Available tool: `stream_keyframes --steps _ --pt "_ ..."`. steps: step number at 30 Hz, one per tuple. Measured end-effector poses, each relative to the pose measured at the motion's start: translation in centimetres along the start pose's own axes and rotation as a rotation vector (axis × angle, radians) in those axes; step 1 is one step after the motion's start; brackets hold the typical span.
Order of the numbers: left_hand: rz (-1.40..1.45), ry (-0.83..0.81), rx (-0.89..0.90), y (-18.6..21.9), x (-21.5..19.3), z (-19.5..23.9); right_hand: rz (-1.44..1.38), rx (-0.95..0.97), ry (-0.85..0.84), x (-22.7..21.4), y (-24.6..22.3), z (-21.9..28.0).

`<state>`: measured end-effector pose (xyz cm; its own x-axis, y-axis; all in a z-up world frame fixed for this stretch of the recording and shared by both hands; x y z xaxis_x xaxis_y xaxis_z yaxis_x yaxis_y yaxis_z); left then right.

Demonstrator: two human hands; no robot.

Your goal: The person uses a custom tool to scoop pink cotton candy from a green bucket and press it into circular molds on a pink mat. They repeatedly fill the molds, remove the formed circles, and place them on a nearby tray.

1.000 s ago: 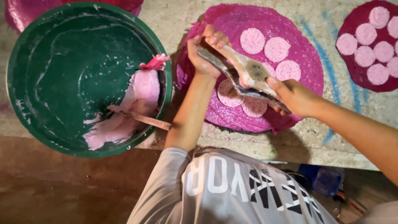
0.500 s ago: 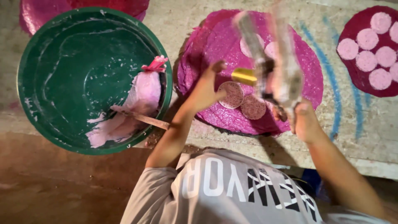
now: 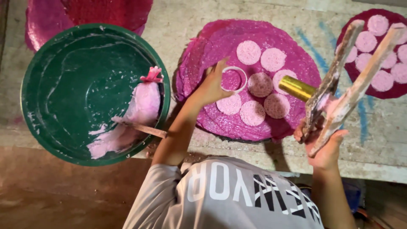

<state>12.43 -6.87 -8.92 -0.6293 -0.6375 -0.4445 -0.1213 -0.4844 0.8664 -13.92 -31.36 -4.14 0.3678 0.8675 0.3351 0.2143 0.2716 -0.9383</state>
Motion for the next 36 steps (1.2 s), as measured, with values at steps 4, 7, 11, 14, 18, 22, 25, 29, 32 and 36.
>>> stream_keyframes --steps 4,7,11,14,18,22,25,29,32,36 --pt "-0.128 0.049 -0.006 0.6 0.6 -2.6 0.0 -0.028 0.016 -0.5 -0.3 -0.2" --pt "-0.155 0.019 -0.044 0.6 1.1 -3.0 0.059 -0.053 0.021 -0.7 -0.4 -0.1" --pt "-0.148 0.042 0.036 1.2 0.5 -2.8 0.121 0.017 -0.038 -1.1 0.6 -0.5" --pt "-0.331 -0.018 -0.198 1.4 0.2 -3.2 0.144 0.142 -0.162 -1.2 1.4 -2.7" --pt "1.072 -0.272 0.121 4.7 -0.6 -3.8 0.339 0.491 -0.456 0.1 2.6 -7.5" --pt "1.916 -0.555 0.411 6.5 -1.2 -5.9 0.663 0.848 -0.617 2.8 1.9 -12.7" --pt "2.084 -0.301 0.319 4.6 -1.9 -7.7 0.927 0.779 -0.642 6.1 0.7 -16.5" --pt "2.1 -0.118 0.308 1.9 -3.4 -8.6 1.183 0.604 -0.613 9.9 0.4 -18.4" --pt "2.102 -0.095 0.359 0.3 -4.5 -8.4 1.195 0.536 -0.623 11.8 1.2 -18.1" --pt "2.125 -0.024 0.264 -1.3 -3.5 -8.1 1.168 0.561 -0.637 12.0 1.6 -17.2"
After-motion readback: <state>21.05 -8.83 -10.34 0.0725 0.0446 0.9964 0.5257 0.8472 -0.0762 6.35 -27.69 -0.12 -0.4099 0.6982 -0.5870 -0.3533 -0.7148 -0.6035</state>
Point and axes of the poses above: each hand's wrist, its own z-axis away from the middle knuckle, its own x-axis out of the palm, y = z × x, the point moved 4 cm from there along -z, towards the middle knuckle, and after that the axes turned 11 degrees about -x, right-handed, at the moved point
